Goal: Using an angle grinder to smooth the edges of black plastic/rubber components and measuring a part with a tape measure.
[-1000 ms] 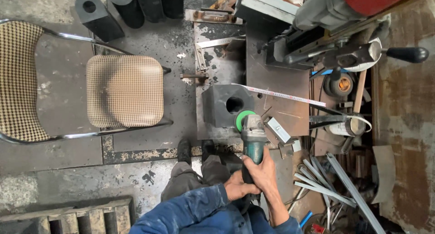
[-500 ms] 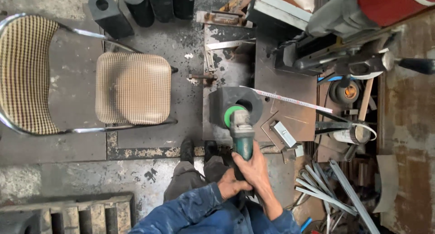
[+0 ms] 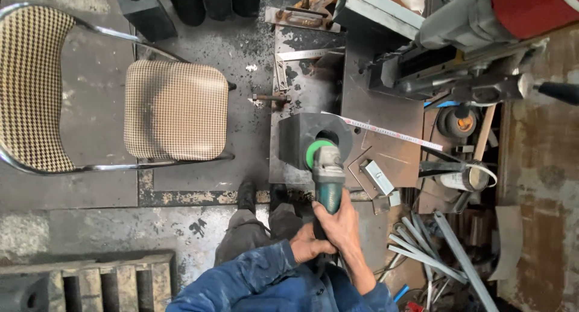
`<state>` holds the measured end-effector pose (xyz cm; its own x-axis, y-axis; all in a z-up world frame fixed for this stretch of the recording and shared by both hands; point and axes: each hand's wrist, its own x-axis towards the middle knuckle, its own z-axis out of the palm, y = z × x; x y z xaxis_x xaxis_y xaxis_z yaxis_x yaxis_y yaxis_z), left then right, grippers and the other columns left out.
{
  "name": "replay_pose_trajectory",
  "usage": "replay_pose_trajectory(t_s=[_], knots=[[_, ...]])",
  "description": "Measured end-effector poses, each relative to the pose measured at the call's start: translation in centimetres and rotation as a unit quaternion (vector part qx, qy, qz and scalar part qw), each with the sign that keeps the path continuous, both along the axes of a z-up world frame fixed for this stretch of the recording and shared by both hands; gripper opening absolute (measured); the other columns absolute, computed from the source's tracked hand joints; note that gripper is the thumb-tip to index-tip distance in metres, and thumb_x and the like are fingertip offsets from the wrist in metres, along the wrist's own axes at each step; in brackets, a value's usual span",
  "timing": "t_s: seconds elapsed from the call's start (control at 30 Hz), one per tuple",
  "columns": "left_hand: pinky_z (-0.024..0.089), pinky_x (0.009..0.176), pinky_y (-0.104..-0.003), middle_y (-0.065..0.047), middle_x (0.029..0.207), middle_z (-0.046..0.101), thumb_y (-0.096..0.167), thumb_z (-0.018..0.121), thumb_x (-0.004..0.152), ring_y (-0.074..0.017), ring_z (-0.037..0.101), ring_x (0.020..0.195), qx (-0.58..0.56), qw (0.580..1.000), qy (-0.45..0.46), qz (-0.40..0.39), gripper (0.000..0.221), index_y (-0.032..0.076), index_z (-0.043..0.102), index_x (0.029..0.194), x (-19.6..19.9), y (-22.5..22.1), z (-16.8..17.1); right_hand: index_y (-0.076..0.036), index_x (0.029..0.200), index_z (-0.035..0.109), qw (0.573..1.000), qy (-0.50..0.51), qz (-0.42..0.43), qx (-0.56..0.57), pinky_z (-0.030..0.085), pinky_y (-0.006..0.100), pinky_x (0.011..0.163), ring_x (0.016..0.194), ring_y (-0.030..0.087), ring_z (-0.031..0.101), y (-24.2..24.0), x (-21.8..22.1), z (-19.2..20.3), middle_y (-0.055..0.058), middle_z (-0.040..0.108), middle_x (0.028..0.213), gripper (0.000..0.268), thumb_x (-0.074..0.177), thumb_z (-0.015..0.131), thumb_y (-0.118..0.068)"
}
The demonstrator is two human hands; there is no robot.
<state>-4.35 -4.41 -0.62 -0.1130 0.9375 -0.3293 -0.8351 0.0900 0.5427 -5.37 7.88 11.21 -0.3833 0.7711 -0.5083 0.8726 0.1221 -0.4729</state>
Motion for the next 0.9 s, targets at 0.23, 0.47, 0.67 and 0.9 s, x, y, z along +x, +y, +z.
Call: replay_pose_trajectory(t_s=[0.23, 0.47, 0.67, 0.9], knots=[[0.055, 0.090, -0.033, -0.005, 0.105, 0.073, 0.006, 0.075, 0.083, -0.0160, 0.068, 0.102, 0.016, 0.997, 0.060, -0.033, 0.031, 0.001, 0.071, 0.113, -0.2, -0.3, 1.1, -0.009, 0.126, 0.058, 1.000, 0.020, -0.001, 0.014, 0.056, 0.046, 0.076, 0.085, 0.037, 0.075, 0.0, 1.8, -0.4, 0.022, 0.075, 0.091, 0.064, 0.071, 0.078, -0.035], [0.055, 0.094, -0.033, -0.004, 0.109, 0.072, 0.006, 0.073, 0.081, -0.0160, 0.067, 0.105, 0.014, 0.999, 0.038, -0.008, 0.040, 0.003, 0.066, 0.120, -0.4, 0.4, -0.7, -0.005, 0.124, 0.059, 1.000, 0.026, -0.001, 0.010, 0.057, 0.046, 0.078, 0.086, 0.036, 0.074, 0.4, 0.6, -1.3, 0.023, 0.074, 0.094, 0.062, 0.074, 0.078, -0.036], [0.055, 0.093, -0.035, -0.003, 0.109, 0.071, 0.006, 0.074, 0.077, -0.0170, 0.067, 0.105, -0.014, 1.000, 0.025, 0.001, 0.046, 0.005, 0.062, 0.122, -1.4, 0.1, 0.8, -0.005, 0.125, 0.058, 0.998, 0.065, 0.007, 0.010, 0.056, 0.046, 0.078, 0.087, 0.037, 0.074, -0.1, 0.0, -0.6, 0.024, 0.074, 0.095, 0.062, 0.073, 0.076, -0.035], [0.054, 0.095, -0.032, -0.006, 0.112, 0.071, 0.005, 0.073, 0.080, -0.0174, 0.066, 0.107, -0.012, 1.000, 0.025, -0.005, 0.046, 0.001, 0.063, 0.125, -2.1, -0.3, 2.1, -0.007, 0.124, 0.060, 0.999, 0.029, 0.002, 0.021, 0.056, 0.047, 0.078, 0.085, 0.038, 0.075, -0.2, 0.2, -0.8, 0.024, 0.075, 0.092, 0.061, 0.073, 0.076, -0.035]])
